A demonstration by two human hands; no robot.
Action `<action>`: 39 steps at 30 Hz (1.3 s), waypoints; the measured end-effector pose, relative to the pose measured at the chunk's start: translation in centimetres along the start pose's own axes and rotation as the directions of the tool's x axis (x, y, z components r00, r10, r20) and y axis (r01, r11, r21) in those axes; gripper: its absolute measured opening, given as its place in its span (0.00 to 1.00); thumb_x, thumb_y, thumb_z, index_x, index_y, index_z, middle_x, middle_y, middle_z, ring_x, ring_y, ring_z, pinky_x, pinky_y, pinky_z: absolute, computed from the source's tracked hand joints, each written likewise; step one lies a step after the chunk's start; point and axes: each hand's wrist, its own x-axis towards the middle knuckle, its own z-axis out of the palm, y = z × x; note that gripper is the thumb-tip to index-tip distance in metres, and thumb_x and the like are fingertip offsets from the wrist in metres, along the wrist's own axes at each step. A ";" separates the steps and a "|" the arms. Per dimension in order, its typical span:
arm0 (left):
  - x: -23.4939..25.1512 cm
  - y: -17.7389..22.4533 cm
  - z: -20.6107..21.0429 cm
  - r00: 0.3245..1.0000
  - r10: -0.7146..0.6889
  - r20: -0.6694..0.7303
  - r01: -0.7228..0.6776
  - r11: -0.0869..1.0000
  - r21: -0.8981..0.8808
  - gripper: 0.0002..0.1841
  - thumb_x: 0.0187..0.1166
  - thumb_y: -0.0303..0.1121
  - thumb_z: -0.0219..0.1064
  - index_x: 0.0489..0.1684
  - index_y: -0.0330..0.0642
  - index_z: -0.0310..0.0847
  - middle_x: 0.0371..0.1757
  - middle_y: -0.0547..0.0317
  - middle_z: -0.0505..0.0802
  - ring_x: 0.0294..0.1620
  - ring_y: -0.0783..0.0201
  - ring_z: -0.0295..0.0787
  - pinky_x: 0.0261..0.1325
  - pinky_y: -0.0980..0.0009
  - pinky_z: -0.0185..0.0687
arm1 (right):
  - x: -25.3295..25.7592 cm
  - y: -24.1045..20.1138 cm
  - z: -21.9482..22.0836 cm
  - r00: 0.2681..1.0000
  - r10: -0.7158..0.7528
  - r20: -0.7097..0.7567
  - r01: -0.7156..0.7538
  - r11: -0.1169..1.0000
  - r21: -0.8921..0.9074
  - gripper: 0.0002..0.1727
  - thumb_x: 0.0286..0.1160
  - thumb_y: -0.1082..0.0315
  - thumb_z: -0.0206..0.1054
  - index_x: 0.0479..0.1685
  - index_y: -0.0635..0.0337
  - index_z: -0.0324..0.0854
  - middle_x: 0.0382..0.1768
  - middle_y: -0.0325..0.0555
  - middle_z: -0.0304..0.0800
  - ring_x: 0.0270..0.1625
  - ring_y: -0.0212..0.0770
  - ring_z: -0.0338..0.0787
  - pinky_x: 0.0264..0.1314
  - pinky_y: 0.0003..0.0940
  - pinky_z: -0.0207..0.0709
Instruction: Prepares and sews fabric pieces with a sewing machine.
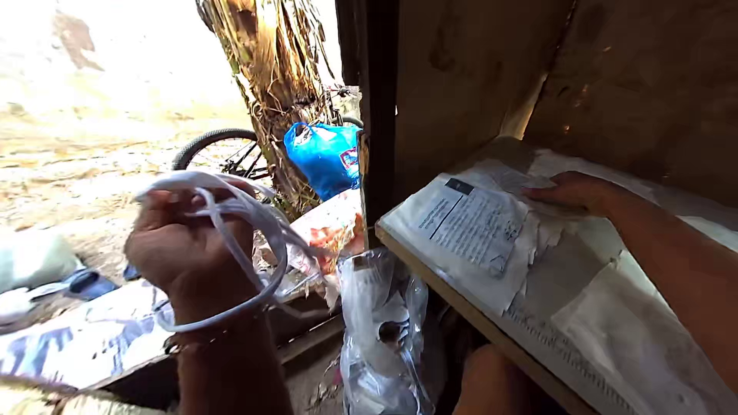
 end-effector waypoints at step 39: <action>-12.8 -8.4 -5.3 0.901 -0.333 0.277 -0.063 0.533 0.844 0.12 0.86 0.31 0.55 0.40 0.37 0.84 0.31 0.76 0.90 0.31 0.83 0.86 0.36 0.83 0.84 | -9.0 -5.8 1.1 0.964 -0.206 -0.168 0.236 0.953 0.188 0.25 0.70 0.73 0.77 0.66 0.71 0.78 0.54 0.70 0.87 0.56 0.64 0.89 0.59 0.63 0.79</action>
